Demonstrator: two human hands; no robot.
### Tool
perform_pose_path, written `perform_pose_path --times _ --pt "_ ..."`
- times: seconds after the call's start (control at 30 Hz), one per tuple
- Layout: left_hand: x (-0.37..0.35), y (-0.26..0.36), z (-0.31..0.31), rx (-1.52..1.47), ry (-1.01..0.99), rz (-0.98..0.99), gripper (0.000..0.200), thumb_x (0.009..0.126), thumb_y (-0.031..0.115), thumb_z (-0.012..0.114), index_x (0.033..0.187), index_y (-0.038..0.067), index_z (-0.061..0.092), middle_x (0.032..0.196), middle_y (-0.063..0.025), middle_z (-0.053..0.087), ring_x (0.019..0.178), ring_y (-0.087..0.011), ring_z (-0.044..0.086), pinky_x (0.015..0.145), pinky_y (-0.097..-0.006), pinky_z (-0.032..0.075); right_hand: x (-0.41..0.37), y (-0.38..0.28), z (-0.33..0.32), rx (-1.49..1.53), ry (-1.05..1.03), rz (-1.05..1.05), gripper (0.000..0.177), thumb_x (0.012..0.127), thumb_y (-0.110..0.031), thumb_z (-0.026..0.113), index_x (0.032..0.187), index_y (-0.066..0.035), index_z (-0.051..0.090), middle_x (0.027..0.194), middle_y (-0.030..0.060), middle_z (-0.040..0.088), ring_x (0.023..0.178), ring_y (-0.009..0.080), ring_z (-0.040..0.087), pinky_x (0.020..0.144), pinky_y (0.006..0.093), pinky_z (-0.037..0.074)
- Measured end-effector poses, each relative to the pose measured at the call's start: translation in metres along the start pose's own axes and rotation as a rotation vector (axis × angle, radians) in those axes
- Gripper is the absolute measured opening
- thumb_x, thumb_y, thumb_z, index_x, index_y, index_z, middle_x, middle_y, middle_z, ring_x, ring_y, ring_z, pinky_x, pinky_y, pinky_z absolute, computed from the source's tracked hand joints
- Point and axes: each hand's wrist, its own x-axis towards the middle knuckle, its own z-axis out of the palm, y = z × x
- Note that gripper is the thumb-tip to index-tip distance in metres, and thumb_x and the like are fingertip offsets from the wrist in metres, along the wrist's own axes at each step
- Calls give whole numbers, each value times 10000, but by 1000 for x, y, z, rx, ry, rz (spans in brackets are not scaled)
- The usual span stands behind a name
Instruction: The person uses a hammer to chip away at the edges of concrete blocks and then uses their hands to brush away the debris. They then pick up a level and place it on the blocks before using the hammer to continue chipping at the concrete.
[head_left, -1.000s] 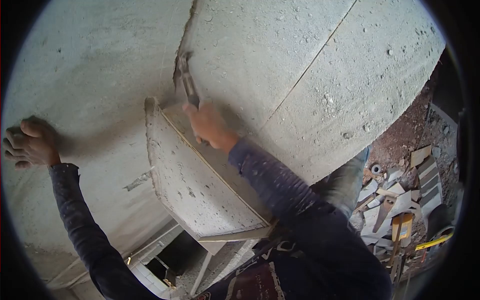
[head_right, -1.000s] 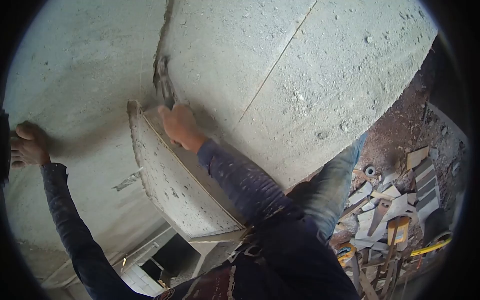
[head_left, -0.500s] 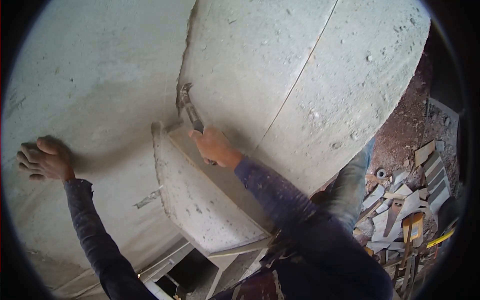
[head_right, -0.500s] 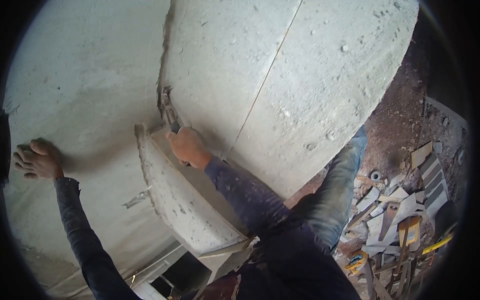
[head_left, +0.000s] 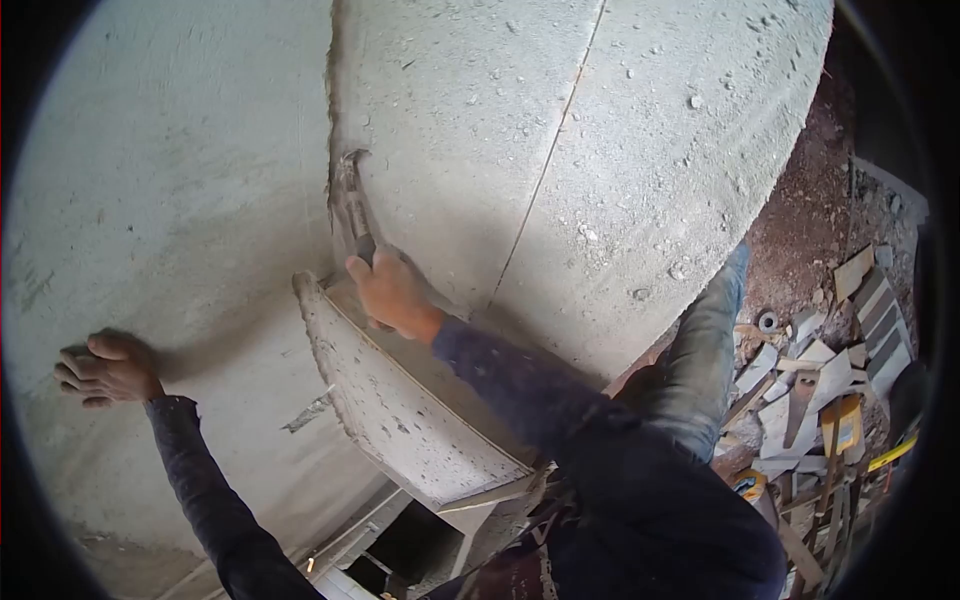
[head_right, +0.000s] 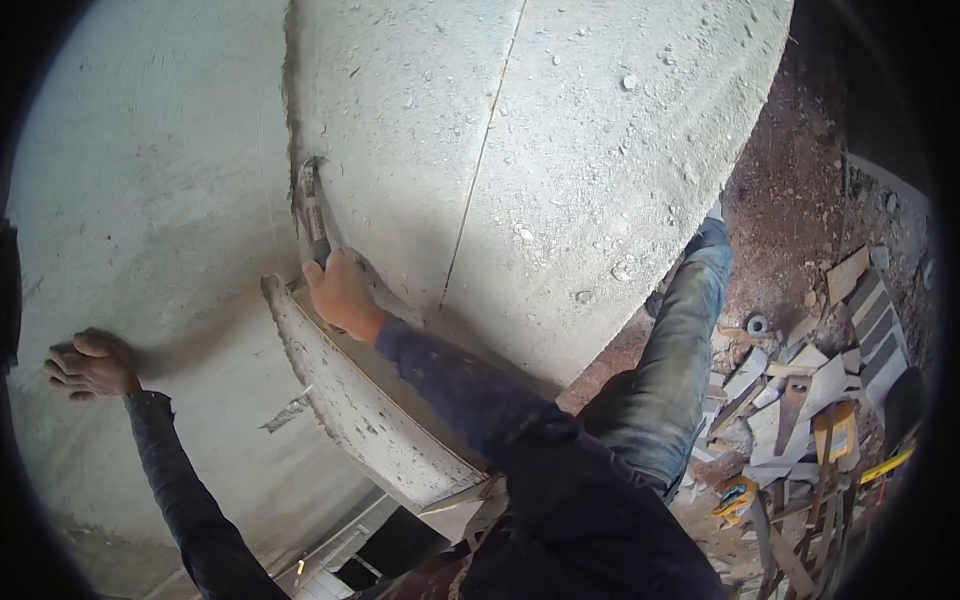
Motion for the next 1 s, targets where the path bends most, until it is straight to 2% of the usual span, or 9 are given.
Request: perform_pose_path --times 0.13,0.3,0.4,0.47,0.57,0.8,0.87,0.93,1.0 --pt "4 11 -8 51 -48 -54 765 991 666 276 1554 148 240 1627 -148 180 1516 -411 87 1182 -657 75 -23 -51 -42 500 -31 -110 366 1014 -401 541 975 -43 474 594 -39 436 446 99 467 381 294 419" --pt "3 10 -6 55 -22 -46 767 989 678 241 1559 163 244 1628 -133 180 1519 -399 90 1187 -646 90 13 -111 -80 621 518 -1049 438 1032 -442 493 802 -75 429 586 0 457 440 99 458 394 289 403" --pt "2 8 -5 78 -26 -34 766 989 676 249 1561 166 237 1627 -127 185 1519 -396 93 1187 -648 82 53 -17 7 128 935 -837 508 1012 -466 498 863 20 510 658 41 518 561 175 556 428 310 429" --pt "3 6 -5 78 -40 -59 767 988 678 249 1563 169 230 1625 -123 188 1519 -392 99 1185 -651 78 17 1 9 284 -2 47 508 996 -462 525 978 45 530 689 47 534 661 185 605 432 329 448" --pt "1 4 -5 74 -26 1 755 993 667 245 1560 169 234 1623 -130 190 1518 -395 100 1180 -658 80 -5 -6 -14 -129 159 -312 481 1034 -409 492 1039 72 513 774 124 565 649 236 592 607 398 467" --pt "4 9 -5 67 -16 -22 741 999 656 240 1555 167 243 1616 -142 204 1508 -412 126 1174 -665 81 32 -85 -52 632 606 -921 477 1010 -437 536 1090 32 512 644 13 513 440 124 509 377 285 432" --pt "3 11 -6 64 -8 -14 738 999 654 249 1552 165 250 1612 -140 214 1505 -414 138 1175 -664 76 70 -17 11 72 1078 -1059 448 1006 -417 546 1037 27 500 630 15 500 418 127 486 355 297 416" --pt "-2 9 -5 61 1 -20 734 1000 650 253 1551 165 255 1612 -138 217 1505 -414 137 1175 -663 76 37 31 40 252 215 -153 404 1007 -401 542 954 -4 497 628 18 499 416 117 478 351 295 396" --pt "3 6 1 51 6 -10 730 1001 645 258 1550 164 260 1612 -136 219 1505 -414 136 1176 -662 76 25 28 15 149 137 -185 439 1014 -404 522 977 33 504 692 84 528 519 175 512 469 355 426"
